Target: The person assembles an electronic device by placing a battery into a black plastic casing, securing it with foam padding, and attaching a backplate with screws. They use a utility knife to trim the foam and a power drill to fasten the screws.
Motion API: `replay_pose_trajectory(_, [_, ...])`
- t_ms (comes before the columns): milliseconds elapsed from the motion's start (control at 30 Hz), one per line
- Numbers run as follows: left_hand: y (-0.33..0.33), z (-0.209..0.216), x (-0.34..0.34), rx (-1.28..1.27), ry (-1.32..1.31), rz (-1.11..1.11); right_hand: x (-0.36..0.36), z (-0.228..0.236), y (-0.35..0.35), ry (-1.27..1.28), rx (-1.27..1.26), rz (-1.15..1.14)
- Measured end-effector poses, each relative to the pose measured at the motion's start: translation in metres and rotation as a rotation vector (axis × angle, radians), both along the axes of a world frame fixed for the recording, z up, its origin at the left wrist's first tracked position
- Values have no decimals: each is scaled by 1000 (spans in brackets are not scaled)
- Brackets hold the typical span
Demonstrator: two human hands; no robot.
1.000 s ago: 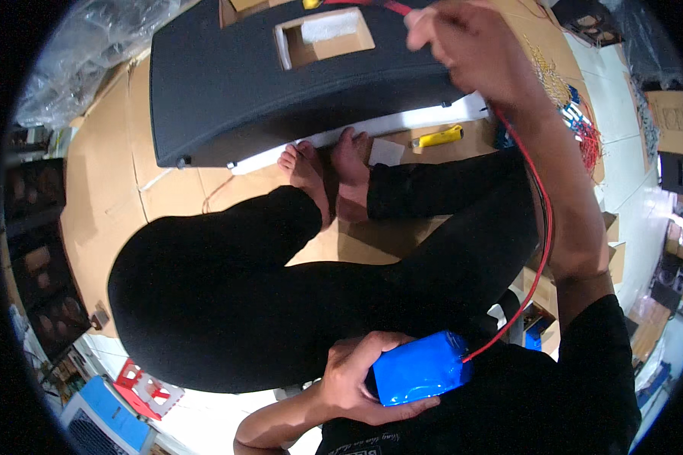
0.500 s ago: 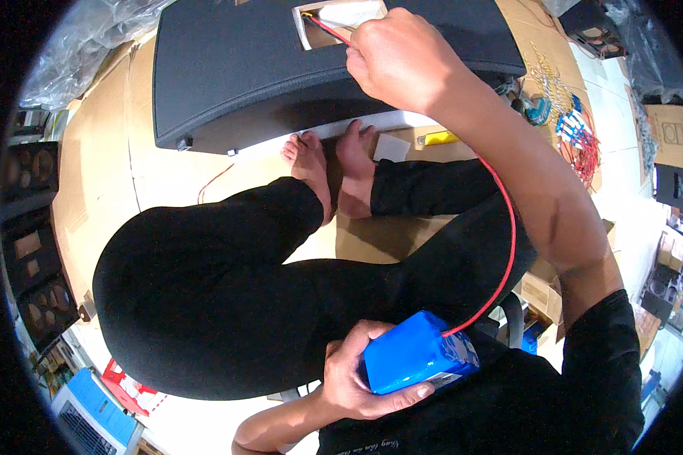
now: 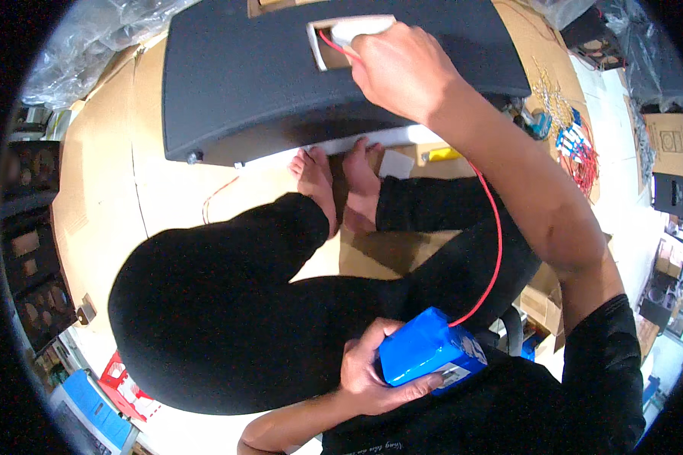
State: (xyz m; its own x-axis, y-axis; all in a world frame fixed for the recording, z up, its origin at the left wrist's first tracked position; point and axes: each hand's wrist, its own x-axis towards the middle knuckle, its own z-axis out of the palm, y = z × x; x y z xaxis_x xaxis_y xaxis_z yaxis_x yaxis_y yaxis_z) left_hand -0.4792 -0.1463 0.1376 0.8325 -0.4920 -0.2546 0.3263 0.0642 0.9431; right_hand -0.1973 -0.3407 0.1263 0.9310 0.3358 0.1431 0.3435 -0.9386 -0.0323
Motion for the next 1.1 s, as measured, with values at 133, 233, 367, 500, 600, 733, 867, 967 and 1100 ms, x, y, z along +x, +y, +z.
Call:
replay_pose_trajectory(133, [-3, -3, 1, 66, -9, 0, -2, 10, -11, 74, 431, -66])
replay_pose_trajectory(233, [-5, -3, 6, 46, -25, 20, -7, 7, -19, 177, 582, -56])
replay_pose_trajectory(367, [-8, 1, 11, 16, -11, 35, -11, 13, -32, 368, 677, -77])
replay_pose_trajectory(500, [-9, -5, 10, 45, 217, -71, -9, 14, -38, 445, 741, -129])
replay_pose_trajectory(600, [-7, -7, 12, 123, 332, -190, -9, 6, -41, 409, 761, -140])
replay_pose_trajectory(733, [-6, 9, 27, 203, 360, -253, -8, 8, -42, 429, 768, -218])
replay_pose_trajectory(867, [-6, 9, 29, 199, 363, -268, -2, 8, -44, 582, 918, -305])
replay_pose_trajectory(967, [-6, 10, 32, 173, 370, -260, 0, 9, -53, 684, 1041, -339])
replay_pose_trajectory(1100, [-9, -3, 23, 135, 392, -259, -10, 11, -58, 602, 1077, -274])
